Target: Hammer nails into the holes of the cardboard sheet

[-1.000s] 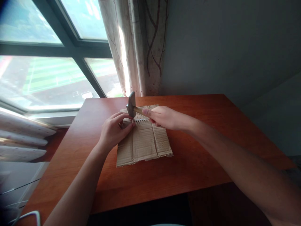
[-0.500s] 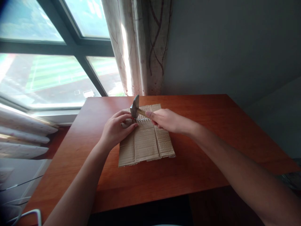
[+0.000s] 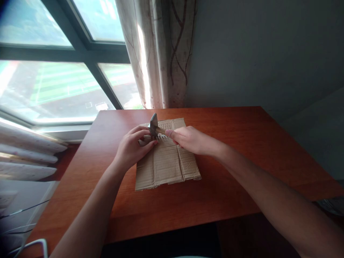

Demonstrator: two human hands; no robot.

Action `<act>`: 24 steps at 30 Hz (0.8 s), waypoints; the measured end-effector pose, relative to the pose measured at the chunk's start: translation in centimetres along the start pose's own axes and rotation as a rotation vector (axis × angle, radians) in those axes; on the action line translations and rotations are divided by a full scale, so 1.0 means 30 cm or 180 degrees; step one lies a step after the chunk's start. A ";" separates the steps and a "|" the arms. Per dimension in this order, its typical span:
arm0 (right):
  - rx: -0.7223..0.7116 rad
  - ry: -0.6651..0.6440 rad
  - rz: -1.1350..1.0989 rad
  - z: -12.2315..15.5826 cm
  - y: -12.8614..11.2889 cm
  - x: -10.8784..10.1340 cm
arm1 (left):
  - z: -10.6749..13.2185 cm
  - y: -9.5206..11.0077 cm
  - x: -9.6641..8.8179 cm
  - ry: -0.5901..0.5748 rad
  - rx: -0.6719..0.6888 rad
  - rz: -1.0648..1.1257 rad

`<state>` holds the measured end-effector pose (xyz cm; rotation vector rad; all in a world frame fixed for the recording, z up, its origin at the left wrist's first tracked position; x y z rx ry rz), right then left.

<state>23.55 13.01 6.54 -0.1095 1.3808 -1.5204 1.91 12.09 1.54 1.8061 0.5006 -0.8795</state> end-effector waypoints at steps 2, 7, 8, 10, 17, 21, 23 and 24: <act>-0.0016 0.0031 -0.0130 0.005 0.000 -0.004 | 0.000 0.000 -0.001 0.0009 -0.0010 0.0002; 0.0001 0.0351 -0.1279 0.051 0.027 -0.026 | 0.003 0.009 -0.005 0.0006 -0.0056 -0.0005; -0.0033 0.0503 -0.1474 0.066 0.040 -0.033 | 0.003 0.012 -0.006 0.0017 -0.0051 -0.0025; -0.0177 0.0885 -0.1724 0.099 0.076 -0.050 | 0.005 0.015 -0.008 0.0040 -0.0026 -0.0066; -0.0142 0.2202 -0.1011 0.166 0.307 -0.100 | 0.008 0.005 -0.018 0.0257 0.0065 0.0079; 0.0466 0.2790 -0.0088 0.145 0.441 -0.101 | 0.009 -0.005 -0.039 0.0715 0.0041 0.0226; 0.0764 0.2862 0.0281 0.122 0.484 -0.096 | 0.011 -0.015 -0.050 0.0956 -0.0028 0.0277; 0.0903 0.2861 0.0454 0.109 0.500 -0.093 | 0.012 -0.021 -0.054 0.1052 -0.0077 0.0303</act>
Point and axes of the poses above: each hand's wrist, its own z-axis away from the middle knuckle, its own x-axis out of the palm, y = z × x, the point moved 3 cm from there along -z, towards the middle knuckle, and after that the axes turned 12 degrees about -y, right-handed, at the moved point
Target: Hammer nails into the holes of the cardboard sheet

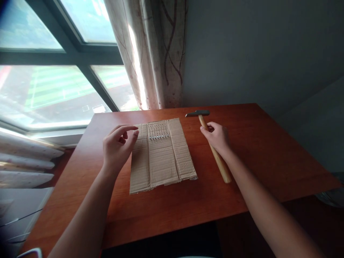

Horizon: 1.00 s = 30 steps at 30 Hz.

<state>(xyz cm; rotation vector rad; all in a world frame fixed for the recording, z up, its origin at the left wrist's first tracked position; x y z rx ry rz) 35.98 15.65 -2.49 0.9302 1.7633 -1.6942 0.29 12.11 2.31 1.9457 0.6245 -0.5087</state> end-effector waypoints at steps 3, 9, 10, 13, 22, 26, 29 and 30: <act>0.0084 0.0010 0.0256 -0.020 0.018 0.038 | -0.002 -0.022 -0.011 0.0162 -0.0176 0.0083; 0.0169 -0.0062 0.0536 -0.047 0.030 0.100 | -0.001 -0.050 -0.013 0.0240 -0.0414 0.0193; 0.0191 -0.0070 0.0583 -0.051 0.031 0.109 | 0.000 -0.052 -0.012 0.0235 -0.0431 0.0207; 0.0252 -0.0082 0.0720 -0.060 0.029 0.126 | 0.000 -0.057 -0.010 0.0220 -0.0467 0.0215; 0.0267 -0.0058 0.1022 -0.069 0.029 0.144 | 0.001 -0.071 -0.007 0.0268 -0.0555 0.0221; 0.0170 -0.0102 0.1085 -0.066 0.025 0.141 | 0.000 -0.077 -0.006 0.0290 -0.0637 0.0286; 0.0016 -0.0091 0.1081 -0.060 0.001 0.121 | -0.002 -0.097 -0.006 0.0289 -0.0797 0.0459; -0.0045 -0.0056 0.1092 -0.057 -0.013 0.113 | -0.002 -0.108 -0.005 0.0308 -0.0871 0.0553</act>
Point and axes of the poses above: each hand's wrist, its own z-axis away from the middle knuckle, its own x-axis out of the palm, y = z × x, the point moved 3 cm from there along -z, towards the middle knuckle, and after that the axes turned 12 degrees about -y, right-handed, at the moved point
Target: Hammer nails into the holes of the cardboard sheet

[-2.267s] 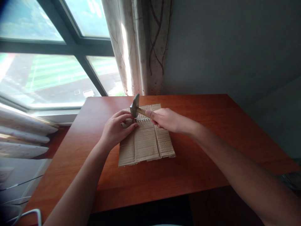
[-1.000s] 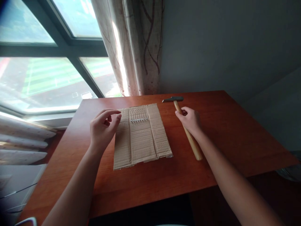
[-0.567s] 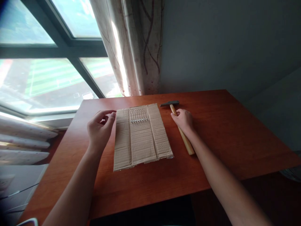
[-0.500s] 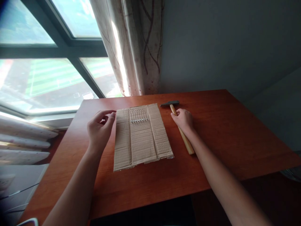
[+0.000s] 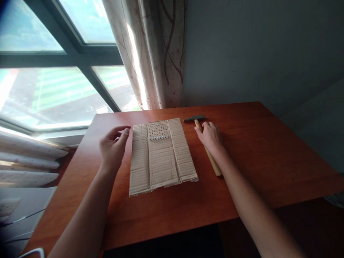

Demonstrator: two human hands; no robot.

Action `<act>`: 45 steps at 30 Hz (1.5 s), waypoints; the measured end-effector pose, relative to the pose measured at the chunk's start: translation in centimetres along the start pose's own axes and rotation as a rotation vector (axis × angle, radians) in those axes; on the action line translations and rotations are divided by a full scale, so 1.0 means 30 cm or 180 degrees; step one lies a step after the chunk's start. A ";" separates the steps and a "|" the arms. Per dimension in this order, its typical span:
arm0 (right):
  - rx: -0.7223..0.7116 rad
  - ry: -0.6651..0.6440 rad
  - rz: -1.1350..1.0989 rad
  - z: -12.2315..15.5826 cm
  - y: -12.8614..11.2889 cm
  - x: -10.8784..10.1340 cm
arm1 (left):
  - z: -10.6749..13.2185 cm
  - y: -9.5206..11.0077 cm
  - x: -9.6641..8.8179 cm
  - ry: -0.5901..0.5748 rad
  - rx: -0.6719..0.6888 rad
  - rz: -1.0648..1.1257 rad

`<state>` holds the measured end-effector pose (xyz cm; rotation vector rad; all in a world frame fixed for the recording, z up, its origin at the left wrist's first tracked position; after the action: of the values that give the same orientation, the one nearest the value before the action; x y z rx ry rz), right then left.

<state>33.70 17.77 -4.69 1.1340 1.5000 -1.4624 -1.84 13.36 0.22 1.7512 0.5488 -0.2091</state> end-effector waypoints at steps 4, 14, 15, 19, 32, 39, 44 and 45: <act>-0.0355 0.0281 -0.0785 0.016 -0.075 -0.030 | -0.014 -0.064 0.006 0.0073 -0.0362 0.0593; -0.0249 -0.0405 -0.2577 0.049 -0.158 0.068 | -0.004 -0.120 0.095 -0.0987 -0.0894 0.1321; -0.0217 -0.0446 -0.2668 0.055 -0.158 0.065 | -0.002 -0.109 0.093 -0.1172 -0.0925 0.1342; -0.0027 -0.0737 -0.3228 0.096 -0.171 0.030 | 0.007 -0.084 0.051 -0.1861 -0.1352 0.1530; 0.0417 -0.2332 -0.5223 0.308 -0.266 -0.011 | 0.171 0.043 0.054 -0.2132 -0.1676 0.1793; 0.0766 -0.2070 -0.5122 0.328 -0.219 -0.071 | 0.168 0.104 0.145 -0.2012 -0.1545 0.2159; 0.0993 -0.1449 -0.4927 0.281 -0.071 -0.175 | 0.108 0.210 0.312 -0.2156 -0.1213 0.2527; 0.1041 -0.1365 -0.4865 0.265 -0.033 -0.197 | 0.092 0.235 0.358 -0.2168 -0.1165 0.2584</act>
<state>34.19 9.35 0.59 -0.4993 1.8325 -2.7170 11.23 12.27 1.09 1.3053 -0.5881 -0.1036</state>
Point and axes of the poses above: each hand's wrist, its own z-axis away from the middle knuckle, its own x-axis out of the palm, y = z × x, the point moved 3 cm from there along -z, towards the middle knuckle, and after that the axes turned 12 degrees about -y, right-handed, at the moved point
